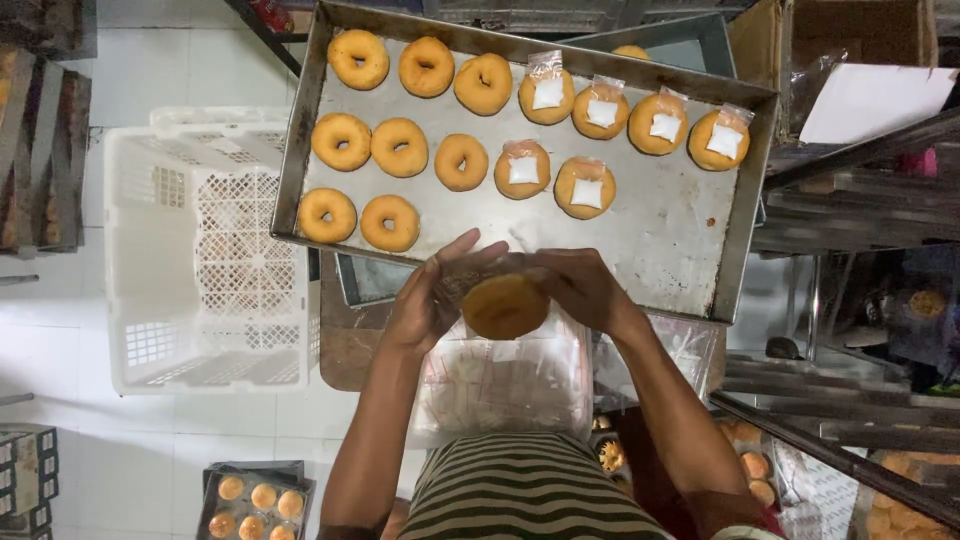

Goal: The person picks up donuts from a large metal tray by hand and places each one into an individual clear plastic bag.

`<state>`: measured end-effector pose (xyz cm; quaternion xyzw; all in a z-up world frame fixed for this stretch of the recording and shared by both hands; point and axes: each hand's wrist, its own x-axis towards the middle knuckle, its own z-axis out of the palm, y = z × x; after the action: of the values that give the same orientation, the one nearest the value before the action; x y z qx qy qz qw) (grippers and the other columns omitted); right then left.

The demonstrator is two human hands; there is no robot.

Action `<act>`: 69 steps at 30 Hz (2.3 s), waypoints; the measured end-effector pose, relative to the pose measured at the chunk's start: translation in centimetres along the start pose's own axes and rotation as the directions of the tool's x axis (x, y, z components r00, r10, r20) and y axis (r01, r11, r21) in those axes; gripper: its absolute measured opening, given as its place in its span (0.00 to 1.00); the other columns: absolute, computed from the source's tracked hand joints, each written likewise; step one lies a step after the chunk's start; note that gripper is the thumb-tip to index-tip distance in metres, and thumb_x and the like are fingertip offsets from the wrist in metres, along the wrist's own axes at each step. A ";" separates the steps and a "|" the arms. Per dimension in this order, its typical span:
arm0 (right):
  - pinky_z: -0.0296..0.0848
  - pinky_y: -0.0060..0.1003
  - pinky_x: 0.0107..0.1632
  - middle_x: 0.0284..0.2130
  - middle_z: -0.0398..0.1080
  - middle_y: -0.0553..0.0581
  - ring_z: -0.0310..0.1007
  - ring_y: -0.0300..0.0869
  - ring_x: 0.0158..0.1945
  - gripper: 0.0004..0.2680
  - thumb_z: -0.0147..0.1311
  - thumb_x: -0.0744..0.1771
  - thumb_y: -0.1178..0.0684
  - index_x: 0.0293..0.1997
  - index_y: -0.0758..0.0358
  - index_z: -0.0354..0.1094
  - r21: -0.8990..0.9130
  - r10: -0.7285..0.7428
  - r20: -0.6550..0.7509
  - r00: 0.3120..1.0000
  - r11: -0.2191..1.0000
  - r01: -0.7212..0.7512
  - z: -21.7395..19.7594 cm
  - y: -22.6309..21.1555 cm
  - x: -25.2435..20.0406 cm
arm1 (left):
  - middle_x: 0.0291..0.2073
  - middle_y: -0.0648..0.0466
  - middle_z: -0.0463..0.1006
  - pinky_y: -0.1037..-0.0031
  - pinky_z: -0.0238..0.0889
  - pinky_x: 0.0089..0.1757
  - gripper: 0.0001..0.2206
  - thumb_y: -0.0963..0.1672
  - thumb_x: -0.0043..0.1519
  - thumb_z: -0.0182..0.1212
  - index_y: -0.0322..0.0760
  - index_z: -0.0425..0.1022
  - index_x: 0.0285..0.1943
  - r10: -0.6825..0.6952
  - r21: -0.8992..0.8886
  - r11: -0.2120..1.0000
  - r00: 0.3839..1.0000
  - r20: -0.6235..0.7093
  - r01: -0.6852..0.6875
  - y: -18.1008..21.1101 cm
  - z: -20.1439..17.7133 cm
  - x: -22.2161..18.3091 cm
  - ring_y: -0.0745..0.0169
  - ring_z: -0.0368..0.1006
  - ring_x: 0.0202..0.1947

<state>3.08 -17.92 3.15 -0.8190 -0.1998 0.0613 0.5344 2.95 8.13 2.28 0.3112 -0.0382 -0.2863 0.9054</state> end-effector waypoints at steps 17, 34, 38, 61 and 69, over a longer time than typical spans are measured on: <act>0.72 0.32 0.31 0.36 0.79 0.58 0.73 0.38 0.30 0.15 0.54 0.63 0.67 0.53 0.62 0.77 0.234 0.067 0.050 0.997 0.969 -0.077 -5.6 -3.0 -1.7 | 0.28 0.53 0.68 0.69 0.62 0.32 0.19 0.34 0.59 0.63 0.33 0.78 0.61 0.141 0.896 0.278 0.937 0.320 -0.347 7.2 5.6 -0.9 0.63 0.66 0.28; 0.68 0.34 0.32 0.26 0.72 0.56 0.72 0.39 0.28 0.06 0.50 0.61 0.71 0.27 0.70 0.71 0.312 -0.125 0.199 0.972 0.948 0.058 -6.0 -4.3 -1.4 | 0.47 0.50 0.76 0.68 0.69 0.47 0.10 0.35 0.45 0.68 0.32 0.79 0.35 0.086 0.937 0.071 0.938 0.337 -0.343 9.1 8.4 -1.0 0.54 0.75 0.49; 0.66 0.36 0.29 0.25 0.71 0.56 0.70 0.40 0.26 0.06 0.50 0.60 0.71 0.24 0.70 0.70 0.293 -0.049 0.281 0.958 0.955 -0.037 -4.9 -5.8 -0.8 | 0.51 0.46 0.78 0.65 0.70 0.50 0.25 0.41 0.44 0.77 0.31 0.76 0.52 0.077 0.942 0.064 0.943 0.325 -0.330 8.1 10.9 0.6 0.49 0.76 0.52; 0.67 0.30 0.37 0.27 0.69 0.46 0.64 0.29 0.33 0.06 0.57 0.69 0.54 0.37 0.66 0.72 0.266 0.275 0.309 0.910 0.894 -0.361 -0.1 -2.2 -2.7 | 0.44 0.50 0.84 0.65 0.77 0.47 0.22 0.43 0.53 0.74 0.28 0.77 0.55 -0.478 0.564 0.702 0.875 -0.080 0.435 1.8 -3.6 -5.0 0.59 0.78 0.46; 0.66 0.30 0.36 0.29 0.71 0.46 0.66 0.31 0.32 0.07 0.53 0.70 0.52 0.44 0.65 0.74 0.352 0.436 0.150 0.888 0.815 -0.460 1.7 0.6 -8.8 | 0.47 0.54 0.82 0.73 0.75 0.47 0.19 0.41 0.58 0.69 0.31 0.76 0.58 0.354 0.830 0.517 0.831 -0.430 0.210 10.6 -14.6 -15.8 0.67 0.79 0.45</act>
<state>-5.31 -20.12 0.89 -0.7219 -0.0026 0.2481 0.6460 -1.34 31.43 -1.55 0.7798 0.0755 -0.0875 0.6153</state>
